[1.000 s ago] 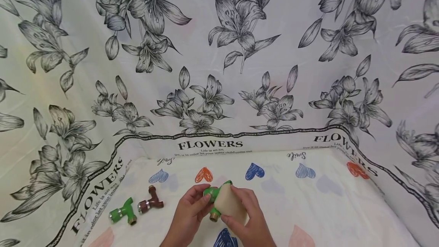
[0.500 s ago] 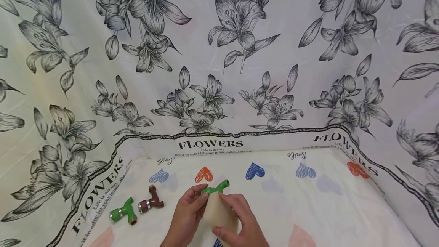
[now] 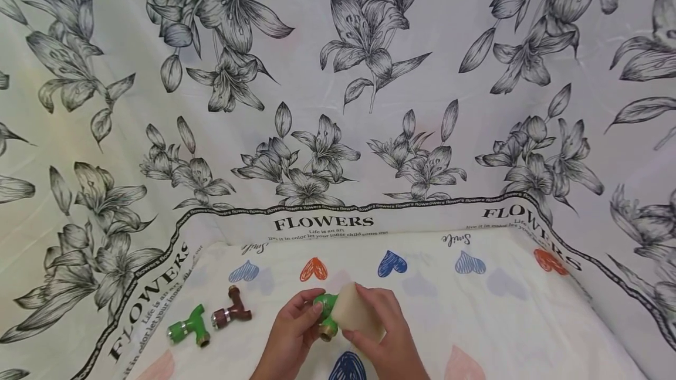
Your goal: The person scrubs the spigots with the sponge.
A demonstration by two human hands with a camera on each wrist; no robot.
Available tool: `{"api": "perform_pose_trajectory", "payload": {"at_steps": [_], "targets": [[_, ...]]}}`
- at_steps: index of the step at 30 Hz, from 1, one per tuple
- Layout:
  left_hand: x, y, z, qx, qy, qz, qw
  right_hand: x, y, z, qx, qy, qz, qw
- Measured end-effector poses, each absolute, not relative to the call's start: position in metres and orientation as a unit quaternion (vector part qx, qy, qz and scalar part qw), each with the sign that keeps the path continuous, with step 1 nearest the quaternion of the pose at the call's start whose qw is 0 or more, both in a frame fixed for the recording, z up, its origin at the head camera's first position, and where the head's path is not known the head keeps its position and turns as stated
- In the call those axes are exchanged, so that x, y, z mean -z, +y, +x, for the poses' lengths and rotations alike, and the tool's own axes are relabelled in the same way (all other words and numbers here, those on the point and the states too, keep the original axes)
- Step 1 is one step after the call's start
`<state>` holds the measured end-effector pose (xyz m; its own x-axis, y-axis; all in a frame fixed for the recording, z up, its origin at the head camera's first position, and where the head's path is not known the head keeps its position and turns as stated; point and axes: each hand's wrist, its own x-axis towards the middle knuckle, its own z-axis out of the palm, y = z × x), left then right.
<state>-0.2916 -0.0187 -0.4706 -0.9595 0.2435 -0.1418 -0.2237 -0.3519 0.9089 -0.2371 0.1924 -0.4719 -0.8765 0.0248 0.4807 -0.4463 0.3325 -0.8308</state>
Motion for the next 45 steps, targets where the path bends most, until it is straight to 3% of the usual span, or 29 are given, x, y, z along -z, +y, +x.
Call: {"api": "perform_pose_trajectory", "payload": {"at_steps": [5, 12, 17, 23, 28, 35, 45], "targets": [[0.469, -0.018, -0.291, -0.822, 0.551, 0.018, 0.146, 0.472, 0.195, -0.238, -0.507, -0.812, 0.101, 0.273], [0.47, -0.017, -0.29, -0.825, 0.544, 0.02, 0.151, 0.473, 0.196, -0.239, -0.554, -0.803, 0.053, 0.214], [0.471, -0.016, -0.292, -0.823, 0.551, 0.002, 0.139, 0.474, 0.192, -0.236, -0.577, -0.785, 0.118, 0.194], [0.471, -0.016, -0.295, -0.825, 0.553, -0.013, 0.115, 0.466, 0.189, -0.23, -0.631, -0.739, 0.203, 0.12], [0.472, -0.016, -0.296, -0.83, 0.547, -0.028, 0.108, 0.463, 0.188, -0.228, -0.64, -0.729, 0.223, 0.093], [0.473, -0.015, -0.296, -0.835, 0.535, -0.019, 0.125, 0.47, 0.192, -0.236, -0.618, -0.749, 0.2, 0.13], [0.47, -0.01, -0.289, -0.84, 0.517, 0.029, 0.161, 0.479, 0.199, -0.245, -0.531, -0.806, 0.083, 0.248]]}}
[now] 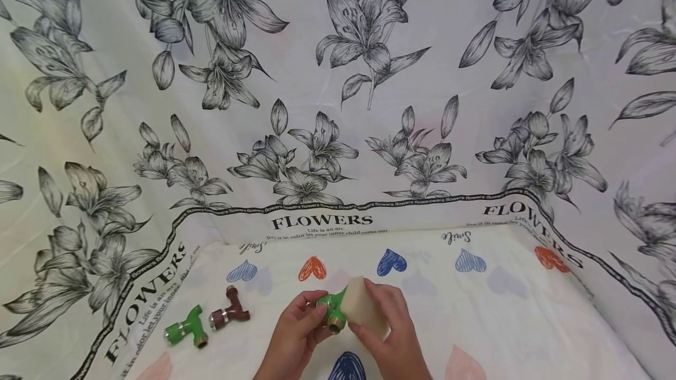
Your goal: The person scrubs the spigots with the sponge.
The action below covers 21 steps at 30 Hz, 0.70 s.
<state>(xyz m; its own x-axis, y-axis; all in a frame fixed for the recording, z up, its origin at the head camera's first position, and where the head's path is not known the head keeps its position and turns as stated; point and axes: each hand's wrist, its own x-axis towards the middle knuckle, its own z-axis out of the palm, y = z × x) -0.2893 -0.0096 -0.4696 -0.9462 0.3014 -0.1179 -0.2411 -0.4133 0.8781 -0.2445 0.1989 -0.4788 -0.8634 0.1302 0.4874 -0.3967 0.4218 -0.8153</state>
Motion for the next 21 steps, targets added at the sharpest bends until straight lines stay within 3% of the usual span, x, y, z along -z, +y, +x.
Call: {"api": "perform_pose_trajectory", "payload": {"at_steps": [7, 14, 21], "targets": [[0.473, -0.009, -0.287, -0.839, 0.515, 0.049, 0.169, 0.476, 0.198, -0.245, -0.574, -0.791, 0.02, 0.212], [0.478, -0.005, -0.291, -0.839, 0.521, 0.012, 0.157, 0.471, 0.19, -0.237, -0.662, -0.726, 0.104, 0.155], [0.481, -0.003, -0.295, -0.82, 0.554, -0.002, 0.142, 0.467, 0.187, -0.233, -0.66, -0.712, 0.182, 0.154]]}}
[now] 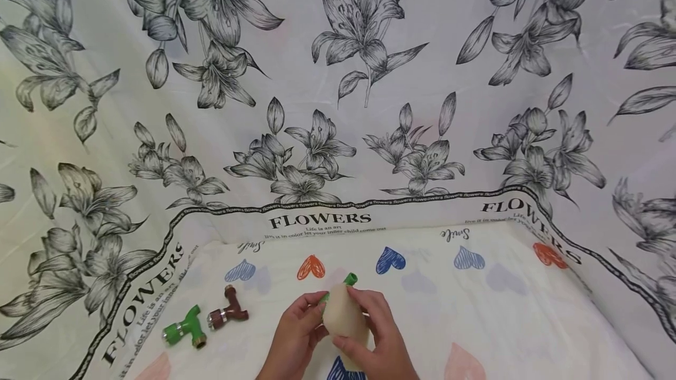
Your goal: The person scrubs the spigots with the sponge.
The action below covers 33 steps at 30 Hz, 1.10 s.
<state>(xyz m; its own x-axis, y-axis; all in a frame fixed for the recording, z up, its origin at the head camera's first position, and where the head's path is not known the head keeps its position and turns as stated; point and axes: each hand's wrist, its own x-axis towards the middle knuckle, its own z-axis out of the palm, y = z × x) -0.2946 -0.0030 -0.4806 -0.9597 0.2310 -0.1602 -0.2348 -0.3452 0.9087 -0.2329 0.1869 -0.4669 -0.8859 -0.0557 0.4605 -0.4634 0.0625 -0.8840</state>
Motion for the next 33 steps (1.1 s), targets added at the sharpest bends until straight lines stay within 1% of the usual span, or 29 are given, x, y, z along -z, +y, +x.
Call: {"api": "perform_pose_trajectory", "payload": {"at_steps": [8, 12, 16, 23, 25, 29, 33], "targets": [[0.486, -0.001, -0.292, -0.809, 0.557, 0.043, 0.181, 0.468, 0.184, -0.233, -0.648, -0.714, 0.188, 0.189], [0.486, 0.0, -0.289, -0.801, 0.57, 0.061, 0.175, 0.47, 0.183, -0.235, -0.613, -0.739, 0.182, 0.213], [0.486, 0.0, -0.287, -0.79, 0.583, 0.074, 0.174, 0.473, 0.181, -0.236, -0.572, -0.771, 0.152, 0.234], [0.486, 0.0, -0.286, -0.791, 0.579, 0.085, 0.176, 0.476, 0.182, -0.238, -0.534, -0.795, 0.126, 0.26], [0.485, 0.0, -0.285, -0.792, 0.578, 0.084, 0.177, 0.476, 0.184, -0.239, -0.53, -0.799, 0.11, 0.26], [0.482, 0.001, -0.284, -0.789, 0.58, 0.081, 0.183, 0.473, 0.187, -0.239, -0.54, -0.803, 0.073, 0.24], [0.482, 0.001, -0.283, -0.786, 0.585, 0.068, 0.19, 0.472, 0.189, -0.239, -0.548, -0.803, 0.06, 0.228]]}}
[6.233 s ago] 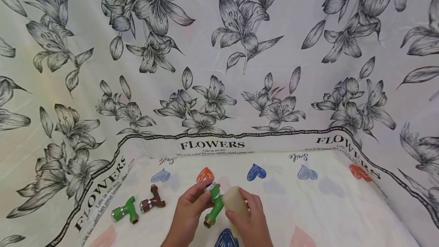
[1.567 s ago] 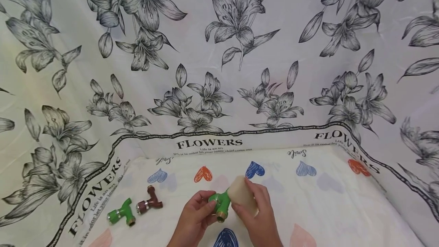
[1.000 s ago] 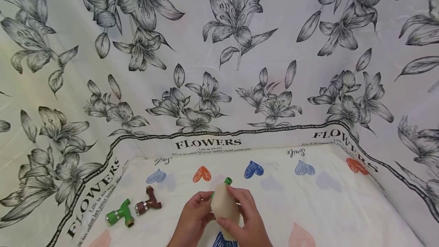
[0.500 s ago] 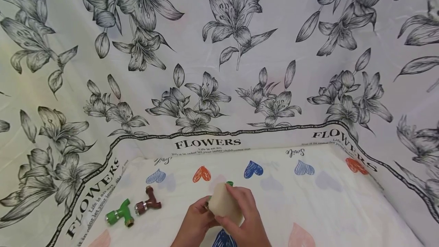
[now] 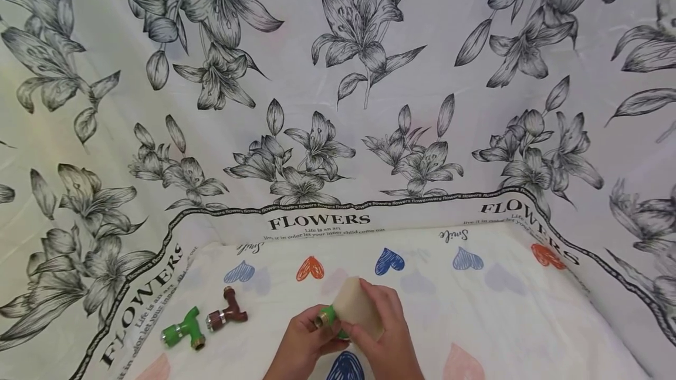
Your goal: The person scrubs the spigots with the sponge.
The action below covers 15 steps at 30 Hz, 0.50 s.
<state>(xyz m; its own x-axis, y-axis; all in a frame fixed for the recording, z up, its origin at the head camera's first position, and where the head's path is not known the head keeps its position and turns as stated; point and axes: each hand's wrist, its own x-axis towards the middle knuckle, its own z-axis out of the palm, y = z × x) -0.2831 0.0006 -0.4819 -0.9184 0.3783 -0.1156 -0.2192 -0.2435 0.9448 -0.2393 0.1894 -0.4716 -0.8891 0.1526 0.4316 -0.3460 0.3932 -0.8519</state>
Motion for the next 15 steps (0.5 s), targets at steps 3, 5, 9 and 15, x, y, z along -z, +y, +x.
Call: {"api": "perform_pose_trajectory", "payload": {"at_steps": [3, 5, 9, 15], "targets": [[0.4825, -0.0006, -0.2824, -0.788, 0.581, 0.064, 0.192, 0.474, 0.1904, -0.241, -0.548, -0.803, 0.045, 0.232], [0.4827, -0.0009, -0.2824, -0.793, 0.574, 0.067, 0.195, 0.4759, 0.1915, -0.2424, -0.552, -0.801, 0.03, 0.231], [0.4841, -0.0001, -0.2834, -0.799, 0.562, 0.076, 0.201, 0.4787, 0.1937, -0.2435, -0.579, -0.787, 0.012, 0.212], [0.4862, 0.0015, -0.2851, -0.794, 0.574, 0.076, 0.187, 0.4773, 0.1894, -0.2392, -0.603, -0.775, 0.04, 0.185]]}}
